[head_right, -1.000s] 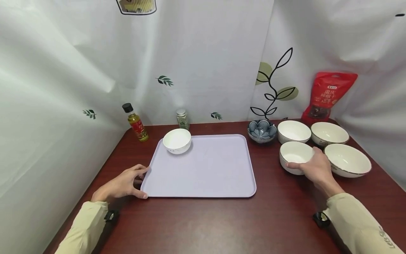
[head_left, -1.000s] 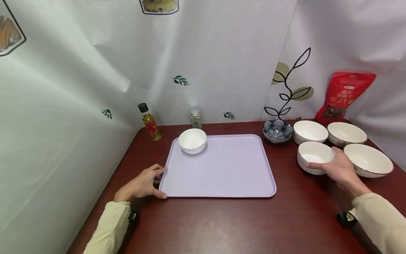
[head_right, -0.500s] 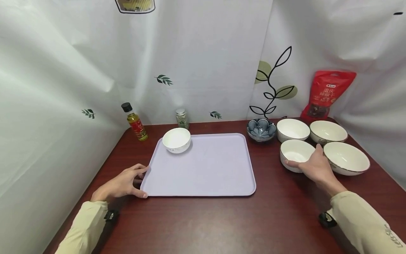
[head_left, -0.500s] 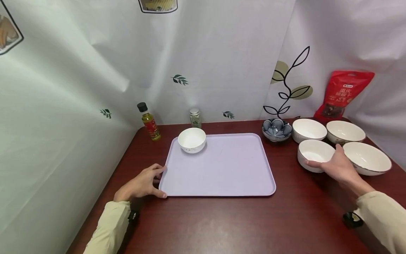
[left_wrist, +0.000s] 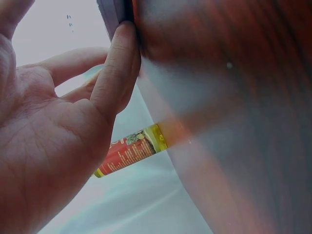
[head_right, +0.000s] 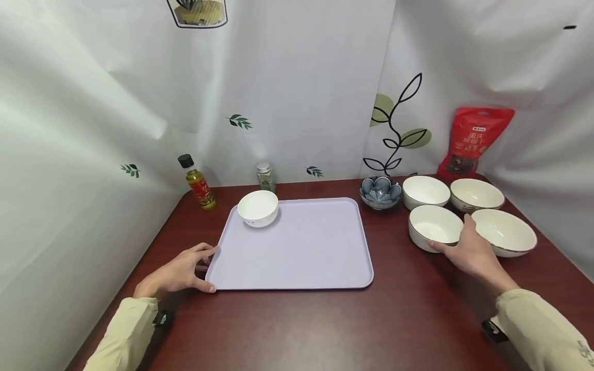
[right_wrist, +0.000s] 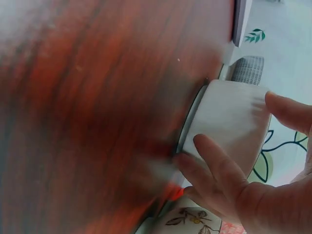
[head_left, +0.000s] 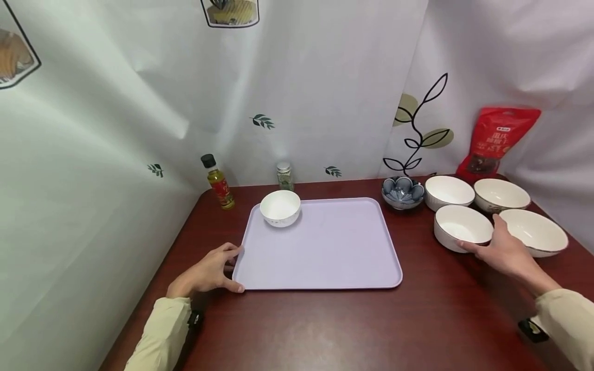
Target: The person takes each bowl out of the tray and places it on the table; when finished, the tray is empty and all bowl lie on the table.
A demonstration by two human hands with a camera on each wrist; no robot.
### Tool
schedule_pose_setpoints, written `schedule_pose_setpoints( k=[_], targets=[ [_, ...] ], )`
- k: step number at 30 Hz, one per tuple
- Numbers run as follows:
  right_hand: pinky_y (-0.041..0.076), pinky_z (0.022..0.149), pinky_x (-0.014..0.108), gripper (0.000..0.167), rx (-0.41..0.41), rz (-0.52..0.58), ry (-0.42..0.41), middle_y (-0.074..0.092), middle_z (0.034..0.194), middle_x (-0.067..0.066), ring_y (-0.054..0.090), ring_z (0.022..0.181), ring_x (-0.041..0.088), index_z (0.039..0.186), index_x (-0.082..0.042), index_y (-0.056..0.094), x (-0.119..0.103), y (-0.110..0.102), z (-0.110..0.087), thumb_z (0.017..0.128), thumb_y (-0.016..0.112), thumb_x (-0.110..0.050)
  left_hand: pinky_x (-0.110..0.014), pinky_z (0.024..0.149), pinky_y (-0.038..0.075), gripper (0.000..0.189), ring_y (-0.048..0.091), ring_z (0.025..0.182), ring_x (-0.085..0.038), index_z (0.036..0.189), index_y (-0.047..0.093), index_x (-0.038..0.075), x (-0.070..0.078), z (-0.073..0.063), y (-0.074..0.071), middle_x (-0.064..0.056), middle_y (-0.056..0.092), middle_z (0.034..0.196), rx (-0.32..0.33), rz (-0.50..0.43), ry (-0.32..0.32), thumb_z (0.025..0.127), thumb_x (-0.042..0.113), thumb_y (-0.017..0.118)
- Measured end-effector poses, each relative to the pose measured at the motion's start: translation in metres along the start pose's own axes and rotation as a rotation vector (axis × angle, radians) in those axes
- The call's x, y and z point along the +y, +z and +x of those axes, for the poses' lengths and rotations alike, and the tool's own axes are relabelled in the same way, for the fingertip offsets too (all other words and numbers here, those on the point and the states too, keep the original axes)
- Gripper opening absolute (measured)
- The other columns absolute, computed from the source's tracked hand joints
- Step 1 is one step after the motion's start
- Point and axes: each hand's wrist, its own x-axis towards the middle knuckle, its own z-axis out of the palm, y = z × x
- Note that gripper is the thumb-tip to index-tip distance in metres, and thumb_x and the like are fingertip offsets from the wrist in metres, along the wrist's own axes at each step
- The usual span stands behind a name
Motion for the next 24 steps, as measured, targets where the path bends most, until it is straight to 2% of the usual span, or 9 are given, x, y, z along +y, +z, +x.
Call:
schedule_pose_setpoints(
  k=[2,4,7,9,11,13,16,20,24],
  targets=[
    [0.036,0.095,0.072,0.114,-0.022,-0.006,0.004,0.040,0.134,0.050,0.034,0.120,0.069,0.148,0.022,-0.011,0.001,0.000,-0.002,0.095,0.060,-0.050,-0.046,0.096,0.058,0.109,0.066,0.116,-0.039,0.149,0.035,-0.012,0.000,-0.001,0.001,-0.021,0.047,0.134,0.001,0.000,-0.002,0.066,0.025,0.095],
    [0.039,0.092,0.070,0.113,-0.042,-0.040,-0.008,0.063,0.111,0.040,0.040,0.116,0.068,0.147,0.022,-0.014,0.001,-0.002,-0.004,0.097,0.058,-0.049,-0.047,0.097,0.057,0.109,0.067,0.116,-0.039,0.150,0.036,-0.012,0.001,-0.002,0.002,-0.021,0.048,0.134,0.007,0.004,-0.007,0.066,0.026,0.095],
    [0.045,0.079,0.067,0.109,-0.026,-0.136,-0.053,0.066,0.095,0.039,0.049,0.102,0.068,0.148,0.021,-0.011,-0.003,-0.010,-0.014,0.098,0.059,-0.045,-0.047,0.098,0.057,0.109,0.068,0.115,-0.038,0.150,0.036,-0.009,0.003,0.000,0.003,-0.020,0.048,0.134,0.010,0.009,-0.014,0.066,0.028,0.095],
    [0.047,0.071,0.065,0.104,0.012,-0.202,-0.098,0.059,0.104,0.048,0.053,0.093,0.068,0.150,0.019,0.000,-0.010,-0.016,-0.022,0.096,0.063,-0.043,-0.046,0.098,0.057,0.109,0.068,0.115,-0.038,0.151,0.036,-0.009,0.004,0.002,0.004,-0.020,0.048,0.135,0.010,0.009,-0.006,0.066,0.028,0.095],
    [0.047,0.067,0.063,0.096,0.072,-0.228,-0.159,0.056,0.108,0.049,0.058,0.084,0.064,0.150,0.015,0.014,-0.023,-0.019,-0.029,0.093,0.068,-0.041,-0.046,0.097,0.057,0.109,0.068,0.115,-0.037,0.151,0.036,-0.009,0.005,0.003,0.004,-0.019,0.048,0.134,0.011,0.008,-0.002,0.066,0.027,0.095],
    [0.048,0.069,0.062,0.090,0.109,-0.210,-0.229,0.065,0.102,0.039,0.064,0.081,0.054,0.149,0.011,0.026,-0.040,-0.017,-0.031,0.091,0.071,-0.040,-0.046,0.096,0.058,0.108,0.068,0.114,-0.038,0.150,0.036,-0.010,0.005,0.004,0.003,-0.020,0.048,0.134,0.014,0.001,0.005,0.066,0.025,0.095],
    [0.052,0.073,0.060,0.084,0.161,-0.167,-0.339,0.074,0.095,0.023,0.070,0.080,0.039,0.148,0.006,0.033,-0.069,-0.008,-0.026,0.089,0.074,-0.037,-0.046,0.097,0.058,0.108,0.068,0.115,-0.038,0.150,0.036,-0.010,0.005,0.003,0.001,-0.020,0.049,0.134,0.019,0.000,0.000,0.066,0.024,0.095],
    [0.054,0.078,0.056,0.082,0.133,-0.114,-0.418,0.074,0.102,0.024,0.073,0.080,0.031,0.150,0.004,0.032,-0.107,0.009,-0.013,0.090,0.074,-0.035,-0.046,0.098,0.057,0.108,0.068,0.115,-0.038,0.150,0.036,-0.010,0.004,0.002,0.000,-0.020,0.049,0.134,0.018,0.002,-0.005,0.066,0.025,0.095],
    [0.055,0.082,0.054,0.080,0.054,-0.059,-0.452,0.073,0.105,0.024,0.073,0.082,0.029,0.151,0.004,0.032,-0.148,0.030,0.007,0.092,0.071,-0.033,-0.046,0.098,0.057,0.108,0.068,0.115,-0.038,0.150,0.036,-0.010,0.002,-0.001,0.000,-0.020,0.048,0.135,0.016,-0.010,-0.020,0.066,0.025,0.095]
  ],
)
